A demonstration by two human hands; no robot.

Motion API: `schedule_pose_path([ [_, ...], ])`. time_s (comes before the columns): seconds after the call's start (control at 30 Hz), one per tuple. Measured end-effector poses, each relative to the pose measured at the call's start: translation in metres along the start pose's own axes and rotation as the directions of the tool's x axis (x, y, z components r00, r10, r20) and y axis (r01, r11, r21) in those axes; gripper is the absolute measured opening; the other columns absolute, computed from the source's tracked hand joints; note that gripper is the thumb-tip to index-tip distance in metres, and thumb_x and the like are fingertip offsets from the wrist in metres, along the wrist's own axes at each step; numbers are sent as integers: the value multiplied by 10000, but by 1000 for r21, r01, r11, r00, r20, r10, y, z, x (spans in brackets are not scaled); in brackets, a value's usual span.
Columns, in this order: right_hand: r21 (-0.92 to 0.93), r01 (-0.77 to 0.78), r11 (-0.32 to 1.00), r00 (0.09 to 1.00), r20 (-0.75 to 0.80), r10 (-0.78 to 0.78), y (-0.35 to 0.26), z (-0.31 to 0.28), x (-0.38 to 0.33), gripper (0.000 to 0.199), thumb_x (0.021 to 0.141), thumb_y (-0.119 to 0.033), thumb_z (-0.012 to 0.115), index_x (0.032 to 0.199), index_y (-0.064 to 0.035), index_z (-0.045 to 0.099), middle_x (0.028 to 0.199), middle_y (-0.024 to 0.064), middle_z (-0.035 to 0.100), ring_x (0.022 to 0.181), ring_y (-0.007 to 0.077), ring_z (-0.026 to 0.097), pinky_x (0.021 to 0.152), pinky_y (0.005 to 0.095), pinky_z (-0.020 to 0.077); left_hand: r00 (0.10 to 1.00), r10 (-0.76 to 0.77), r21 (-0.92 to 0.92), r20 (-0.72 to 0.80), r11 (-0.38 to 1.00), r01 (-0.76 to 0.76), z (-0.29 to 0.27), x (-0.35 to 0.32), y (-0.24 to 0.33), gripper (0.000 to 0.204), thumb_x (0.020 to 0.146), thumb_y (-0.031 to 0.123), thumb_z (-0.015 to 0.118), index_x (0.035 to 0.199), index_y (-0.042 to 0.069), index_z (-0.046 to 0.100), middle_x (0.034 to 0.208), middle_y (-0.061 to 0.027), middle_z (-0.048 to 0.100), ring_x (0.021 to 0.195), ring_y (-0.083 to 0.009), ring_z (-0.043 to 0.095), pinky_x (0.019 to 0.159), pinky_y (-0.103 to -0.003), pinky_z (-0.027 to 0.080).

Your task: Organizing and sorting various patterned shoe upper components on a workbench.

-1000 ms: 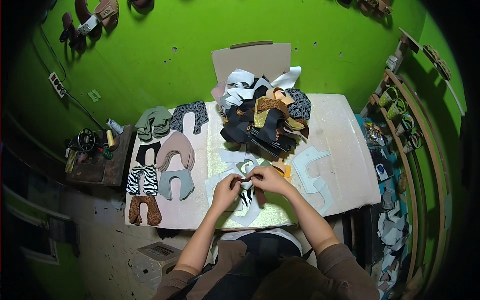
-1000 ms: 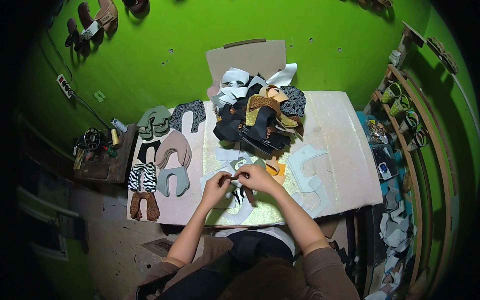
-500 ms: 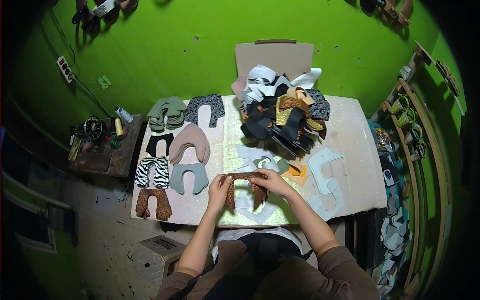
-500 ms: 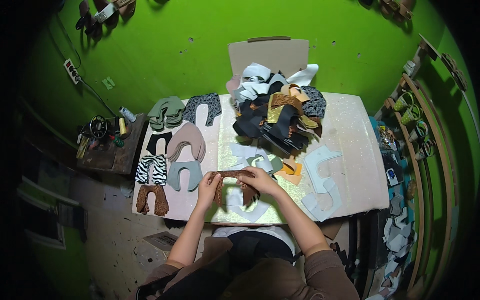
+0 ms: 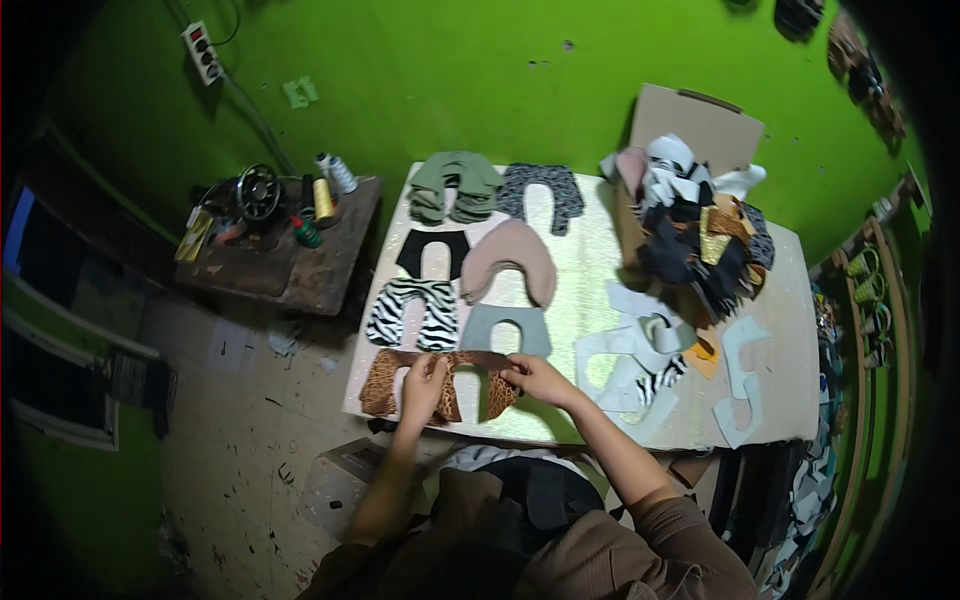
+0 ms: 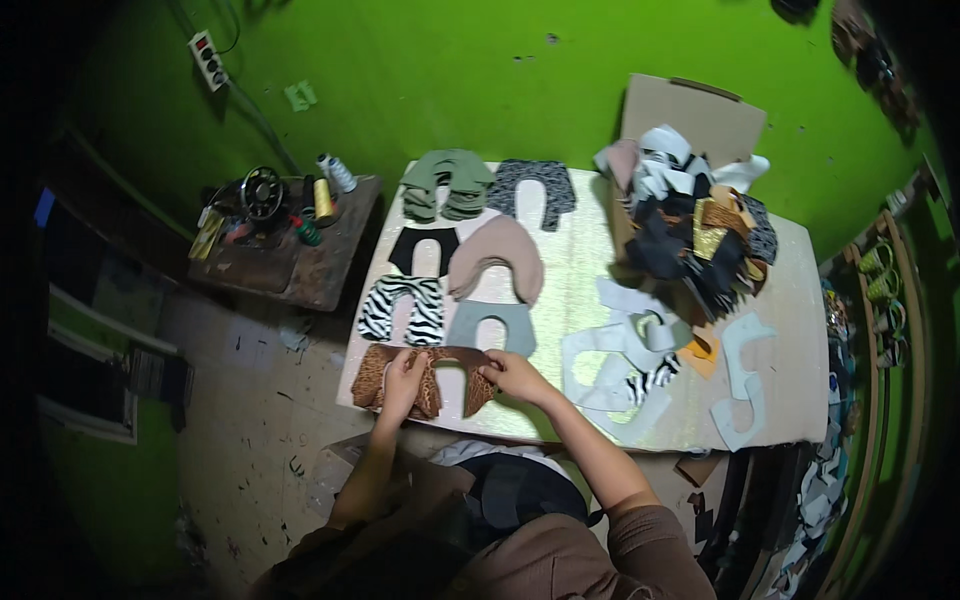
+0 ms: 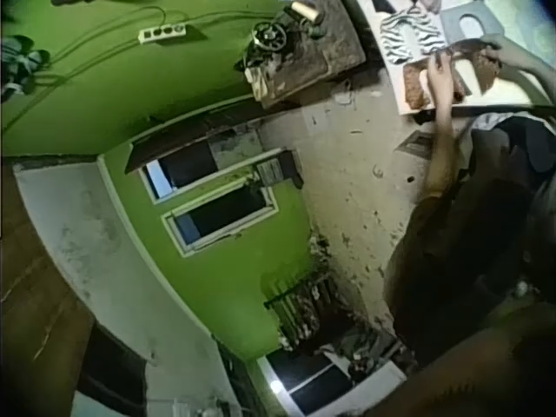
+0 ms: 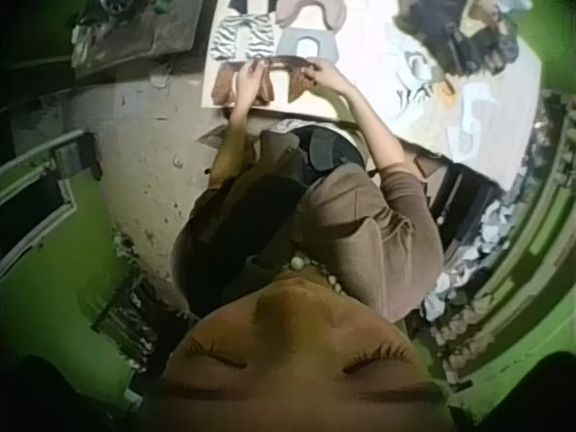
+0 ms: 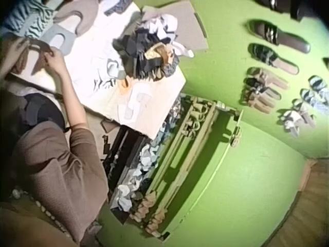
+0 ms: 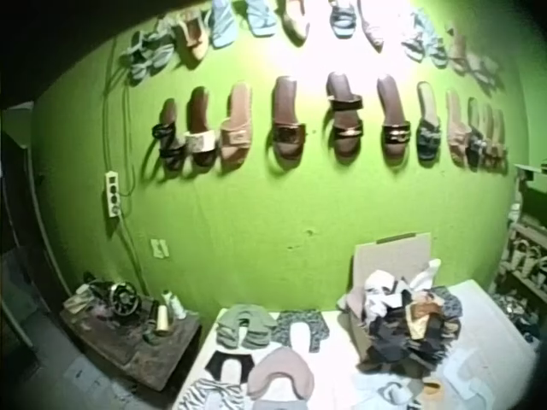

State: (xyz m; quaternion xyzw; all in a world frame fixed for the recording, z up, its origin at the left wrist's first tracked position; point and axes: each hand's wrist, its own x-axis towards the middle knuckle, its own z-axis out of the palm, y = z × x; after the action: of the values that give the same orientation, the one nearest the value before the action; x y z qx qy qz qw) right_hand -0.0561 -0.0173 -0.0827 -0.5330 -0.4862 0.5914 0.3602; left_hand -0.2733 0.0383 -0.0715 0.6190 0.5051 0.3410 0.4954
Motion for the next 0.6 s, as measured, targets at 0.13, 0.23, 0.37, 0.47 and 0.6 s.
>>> schedule_pose_path([
  [0.13, -128, -19, 992, 1000, -19, 16, -5, 60, 36, 124, 878, -129, 577, 875, -5, 573, 666, -39, 495, 613, 55, 423, 544, 232, 358, 993, 76, 141, -92, 988, -63, -69, 8, -43, 220, 879, 179, 567, 962, -24, 586, 757, -159, 618, 668, -180, 584, 633, -303, 450],
  [0.23, -14, -57, 998, 997, -49, 56, -1, 92, 56, 128, 872, -133, 584, 839, -11, 560, 659, -36, 492, 606, 57, 418, 545, 231, 360, 999, 3, 155, -44, 988, 3, -102, 14, -71, 247, 866, 201, 584, 982, -17, 594, 790, -175, 636, 695, -217, 625, 639, -311, 463],
  [0.37, -96, -109, 989, 968, -238, 84, 3, 109, 68, 160, 847, -168, 597, 865, -10, 580, 662, 31, 530, 593, 112, 460, 566, 269, 396, 999, 8, 186, 41, 982, -16, -119, 29, -58, 207, 875, 150, 586, 971, -33, 602, 800, -81, 635, 677, -101, 572, 618, -249, 456],
  [0.47, -102, -137, 985, 954, -281, 104, 4, 116, 68, 203, 831, -192, 601, 896, -1, 593, 671, 96, 573, 603, 168, 517, 607, 306, 433, 991, 95, 399, 91, 909, -124, -126, 37, -55, 236, 845, 217, 602, 933, -2, 610, 831, -170, 621, 740, -313, 612, 650, -367, 470],
  [0.6, -116, -161, 980, 938, -327, 115, 10, 123, 66, 207, 834, -186, 595, 915, 5, 589, 701, 116, 595, 624, 172, 540, 628, 310, 443, 975, 196, 488, 108, 844, -224, -127, 40, -57, 210, 833, 233, 607, 905, 37, 628, 854, -139, 600, 802, -330, 586, 671, -401, 472],
])
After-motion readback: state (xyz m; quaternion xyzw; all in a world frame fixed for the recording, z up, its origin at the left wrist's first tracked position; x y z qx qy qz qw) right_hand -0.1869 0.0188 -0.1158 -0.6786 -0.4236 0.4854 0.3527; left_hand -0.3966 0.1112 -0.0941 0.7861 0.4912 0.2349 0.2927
